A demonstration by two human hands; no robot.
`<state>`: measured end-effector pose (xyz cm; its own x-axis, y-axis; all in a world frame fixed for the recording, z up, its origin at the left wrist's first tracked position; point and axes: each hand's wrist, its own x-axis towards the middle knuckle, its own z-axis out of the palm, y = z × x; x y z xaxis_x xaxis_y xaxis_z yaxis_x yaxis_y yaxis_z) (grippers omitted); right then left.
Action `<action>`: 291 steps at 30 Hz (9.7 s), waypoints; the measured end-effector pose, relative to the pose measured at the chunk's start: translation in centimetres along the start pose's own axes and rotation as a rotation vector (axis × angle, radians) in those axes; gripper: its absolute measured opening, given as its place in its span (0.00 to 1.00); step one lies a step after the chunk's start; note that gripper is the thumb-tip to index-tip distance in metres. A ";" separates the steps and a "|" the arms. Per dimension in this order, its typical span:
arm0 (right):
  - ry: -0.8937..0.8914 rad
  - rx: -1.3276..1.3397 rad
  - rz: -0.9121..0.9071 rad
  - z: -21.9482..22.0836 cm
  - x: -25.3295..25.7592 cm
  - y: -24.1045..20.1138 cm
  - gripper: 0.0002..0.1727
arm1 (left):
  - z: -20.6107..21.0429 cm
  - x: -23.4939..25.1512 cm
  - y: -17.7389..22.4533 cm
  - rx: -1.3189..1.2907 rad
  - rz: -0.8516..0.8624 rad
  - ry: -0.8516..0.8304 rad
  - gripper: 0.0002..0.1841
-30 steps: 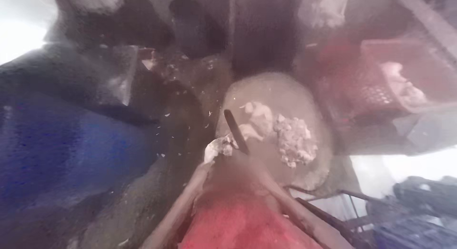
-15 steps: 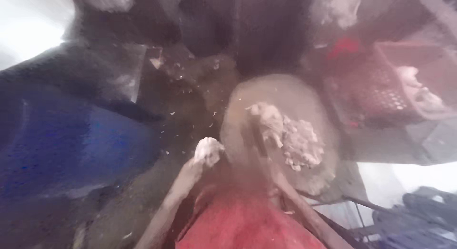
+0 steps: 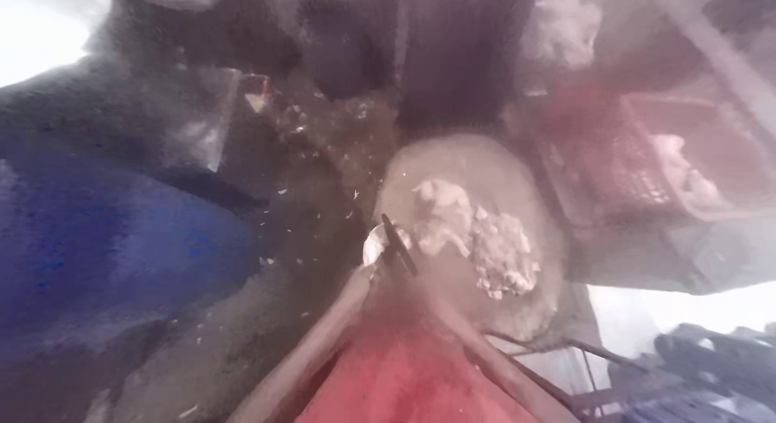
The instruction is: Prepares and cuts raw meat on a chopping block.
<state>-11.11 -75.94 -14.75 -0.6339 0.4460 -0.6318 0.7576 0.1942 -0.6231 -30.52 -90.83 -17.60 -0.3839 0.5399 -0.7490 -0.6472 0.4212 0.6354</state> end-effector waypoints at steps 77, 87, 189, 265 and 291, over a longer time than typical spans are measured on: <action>0.139 0.545 0.139 1.2 -3.3 7.0 0.31 | -7.4 -9.0 7.8 0.458 -0.014 -0.174 0.14; 0.389 0.418 -0.349 -6.0 -3.9 -3.8 0.34 | 3.9 3.4 2.6 0.332 0.065 -0.076 0.21; -0.103 -0.048 0.078 -3.2 -6.9 5.2 0.30 | 2.9 7.0 11.5 0.907 0.577 -0.181 0.23; 0.271 0.264 -0.161 -0.1 -2.2 -9.5 0.34 | -5.6 1.6 0.8 0.283 0.086 -0.018 0.23; 0.033 0.475 -0.073 4.8 1.4 -5.1 0.32 | -5.8 1.5 1.7 0.326 0.070 0.010 0.21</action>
<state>-16.63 -80.48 -14.68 -0.6716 0.4750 -0.5686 0.5517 -0.1916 -0.8117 -36.03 -93.49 -18.70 -0.4274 0.5697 -0.7019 -0.3749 0.5948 0.7111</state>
